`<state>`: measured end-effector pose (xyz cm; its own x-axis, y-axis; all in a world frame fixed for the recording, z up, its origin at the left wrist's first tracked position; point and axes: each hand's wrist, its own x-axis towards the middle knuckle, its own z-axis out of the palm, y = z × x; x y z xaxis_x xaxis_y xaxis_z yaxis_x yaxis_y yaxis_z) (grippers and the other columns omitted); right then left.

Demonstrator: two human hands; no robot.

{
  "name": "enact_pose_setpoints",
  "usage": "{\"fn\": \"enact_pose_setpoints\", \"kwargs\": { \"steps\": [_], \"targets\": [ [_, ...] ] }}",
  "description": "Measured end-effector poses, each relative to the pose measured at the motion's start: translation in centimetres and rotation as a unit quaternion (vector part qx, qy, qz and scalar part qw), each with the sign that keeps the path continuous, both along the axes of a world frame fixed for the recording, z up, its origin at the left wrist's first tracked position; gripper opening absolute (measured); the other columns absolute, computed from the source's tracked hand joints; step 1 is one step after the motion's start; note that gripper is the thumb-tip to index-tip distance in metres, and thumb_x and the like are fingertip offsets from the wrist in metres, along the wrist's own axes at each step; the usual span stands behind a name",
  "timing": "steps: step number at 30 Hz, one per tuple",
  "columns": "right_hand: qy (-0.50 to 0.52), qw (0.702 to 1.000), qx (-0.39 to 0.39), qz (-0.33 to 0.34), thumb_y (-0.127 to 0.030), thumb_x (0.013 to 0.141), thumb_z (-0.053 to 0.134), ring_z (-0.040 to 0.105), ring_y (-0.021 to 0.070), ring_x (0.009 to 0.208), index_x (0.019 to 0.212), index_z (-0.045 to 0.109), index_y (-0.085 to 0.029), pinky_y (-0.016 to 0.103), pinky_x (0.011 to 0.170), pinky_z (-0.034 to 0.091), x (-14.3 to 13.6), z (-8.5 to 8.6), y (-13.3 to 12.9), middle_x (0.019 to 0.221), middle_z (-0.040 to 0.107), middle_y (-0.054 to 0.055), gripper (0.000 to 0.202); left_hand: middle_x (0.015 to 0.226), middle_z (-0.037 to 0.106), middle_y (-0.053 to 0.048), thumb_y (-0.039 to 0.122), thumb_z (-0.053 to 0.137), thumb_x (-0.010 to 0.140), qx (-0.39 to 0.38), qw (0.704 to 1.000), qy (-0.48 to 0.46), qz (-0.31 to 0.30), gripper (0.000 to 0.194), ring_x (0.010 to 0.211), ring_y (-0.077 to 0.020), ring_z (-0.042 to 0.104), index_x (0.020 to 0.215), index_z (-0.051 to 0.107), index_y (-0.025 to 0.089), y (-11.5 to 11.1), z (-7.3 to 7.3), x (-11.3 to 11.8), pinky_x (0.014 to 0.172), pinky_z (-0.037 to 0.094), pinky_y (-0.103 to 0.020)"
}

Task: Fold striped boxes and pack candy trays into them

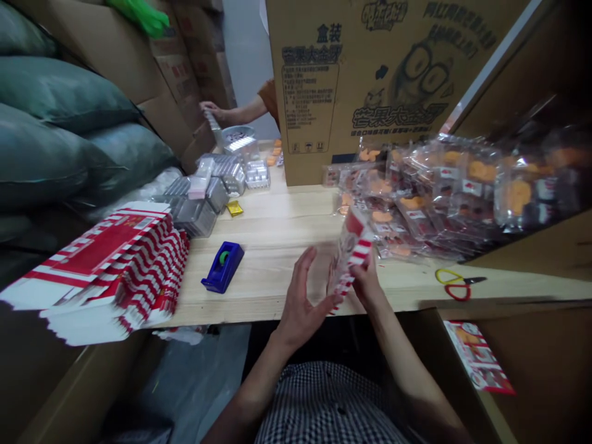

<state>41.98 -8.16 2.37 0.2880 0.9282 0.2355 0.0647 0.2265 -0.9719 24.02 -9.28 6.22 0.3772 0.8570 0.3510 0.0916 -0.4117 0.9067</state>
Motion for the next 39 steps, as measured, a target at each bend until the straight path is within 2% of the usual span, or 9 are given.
{"fn": "enact_pose_setpoints", "kwargs": {
  "steps": [2, 5, 9, 13, 16, 20, 24, 31, 39],
  "targets": [
    [-0.111, 0.987, 0.041, -0.107, -0.067, 0.066, 0.075, 0.032, 0.0371, 0.144, 0.157, 0.0, -0.024, 0.056, 0.113, 0.033, -2.0, -0.3, -0.6, 0.156, 0.028, 0.018, 0.126, 0.158, 0.031, -0.014, 0.036, 0.077, 0.079, -0.002, 1.0, -0.01, -0.004, 0.093, 0.143, -0.0304, 0.036, 0.154, 0.022, 0.027, 0.2, 0.5, 0.5, 0.117, 0.033, -0.049],
    [-0.212, 0.959, 0.048, -0.183, -0.057, 0.069, 0.078, 0.018, 0.0397, 0.148, 0.158, 0.005, -0.023, 0.061, 0.117, 0.025, -4.4, -1.4, -2.1, 0.156, 0.017, 0.02, 0.12, 0.145, 0.049, -0.014, 0.035, 0.064, 0.09, -0.055, 0.997, -0.044, 0.011, 0.07, 0.131, -0.0265, 0.05, 0.149, 0.028, 0.023, 1.0, -0.6, 1.2, 0.111, 0.042, -0.042],
    [-0.164, 0.973, 0.033, -0.157, -0.048, 0.078, 0.074, 0.032, 0.0356, 0.144, 0.158, 0.003, -0.028, 0.059, 0.115, 0.032, -4.3, -2.3, -3.5, 0.15, 0.027, 0.017, 0.109, 0.133, 0.058, -0.01, 0.035, 0.056, 0.095, -0.129, 0.987, -0.089, -0.037, 0.051, 0.119, -0.0218, 0.059, 0.14, 0.038, 0.023, 3.2, -2.5, 0.1, 0.103, 0.048, -0.035],
    [-0.086, 0.986, 0.086, -0.114, -0.035, 0.089, 0.065, 0.042, 0.0284, 0.14, 0.148, 0.037, -0.032, 0.054, 0.116, 0.035, -1.8, -1.4, -2.9, 0.148, 0.039, 0.011, 0.065, 0.13, 0.06, -0.009, 0.036, 0.063, 0.09, -0.138, 0.982, -0.097, -0.08, 0.056, 0.114, -0.0199, 0.061, 0.139, 0.039, 0.022, 5.1, -2.7, -1.4, 0.1, 0.049, -0.031],
    [-0.014, 0.992, 0.101, -0.071, -0.031, 0.09, 0.066, 0.056, 0.0271, 0.127, 0.134, 0.056, -0.028, 0.053, 0.111, 0.043, -0.6, -0.8, -2.0, 0.135, 0.056, 0.01, 0.045, 0.137, 0.055, -0.012, 0.035, 0.061, 0.092, -0.072, 0.995, -0.04, -0.054, 0.061, 0.121, -0.0215, 0.057, 0.145, 0.034, 0.022, 5.2, -2.3, -1.5, 0.105, 0.046, -0.035],
    [0.025, 0.991, 0.108, -0.069, -0.029, 0.087, 0.069, 0.064, 0.0252, 0.113, 0.123, 0.064, -0.028, 0.049, 0.103, 0.052, -0.4, -0.8, -1.9, 0.122, 0.063, 0.008, 0.036, 0.153, 0.038, -0.013, 0.025, 0.066, 0.088, 0.196, 0.973, 0.062, 0.107, 0.076, 0.142, -0.0276, 0.037, 0.152, 0.025, 0.028, 3.7, -0.9, -1.4, 0.116, 0.034, -0.048],
    [0.009, 0.99, 0.126, -0.055, -0.028, 0.088, 0.068, 0.064, 0.0242, 0.113, 0.119, 0.066, -0.029, 0.047, 0.1, 0.054, -0.3, -0.9, -2.2, 0.119, 0.063, 0.007, 0.032, 0.143, 0.054, -0.008, 0.018, 0.059, 0.092, 0.369, 0.904, 0.216, 0.003, 0.06, 0.14, -0.0258, 0.042, 0.147, 0.039, 0.03, 2.8, 0.8, -0.6, 0.12, 0.027, -0.051],
    [-0.005, 0.99, 0.134, -0.049, -0.026, 0.09, 0.066, 0.061, 0.024, 0.116, 0.122, 0.065, -0.03, 0.047, 0.104, 0.051, 0.0, -0.9, -2.0, 0.12, 0.062, 0.007, 0.032, 0.141, 0.056, -0.009, 0.023, 0.05, 0.096, 0.316, 0.892, 0.321, -0.031, 0.051, 0.133, -0.0264, 0.047, 0.147, 0.041, 0.024, 2.6, 1.7, 1.3, 0.109, 0.037, -0.048],
    [-0.076, 0.982, 0.157, -0.069, -0.021, 0.091, 0.063, 0.058, 0.0261, 0.122, 0.125, 0.064, -0.032, 0.052, 0.106, 0.047, -0.1, -0.8, -3.0, 0.127, 0.062, 0.007, 0.035, 0.125, 0.061, -0.009, 0.038, 0.06, 0.091, 0.26, 0.898, 0.354, -0.001, 0.029, 0.114, -0.0305, 0.05, 0.117, 0.063, 0.025, 2.3, 3.7, 2.6, 0.093, 0.042, -0.049]
  ]
}}
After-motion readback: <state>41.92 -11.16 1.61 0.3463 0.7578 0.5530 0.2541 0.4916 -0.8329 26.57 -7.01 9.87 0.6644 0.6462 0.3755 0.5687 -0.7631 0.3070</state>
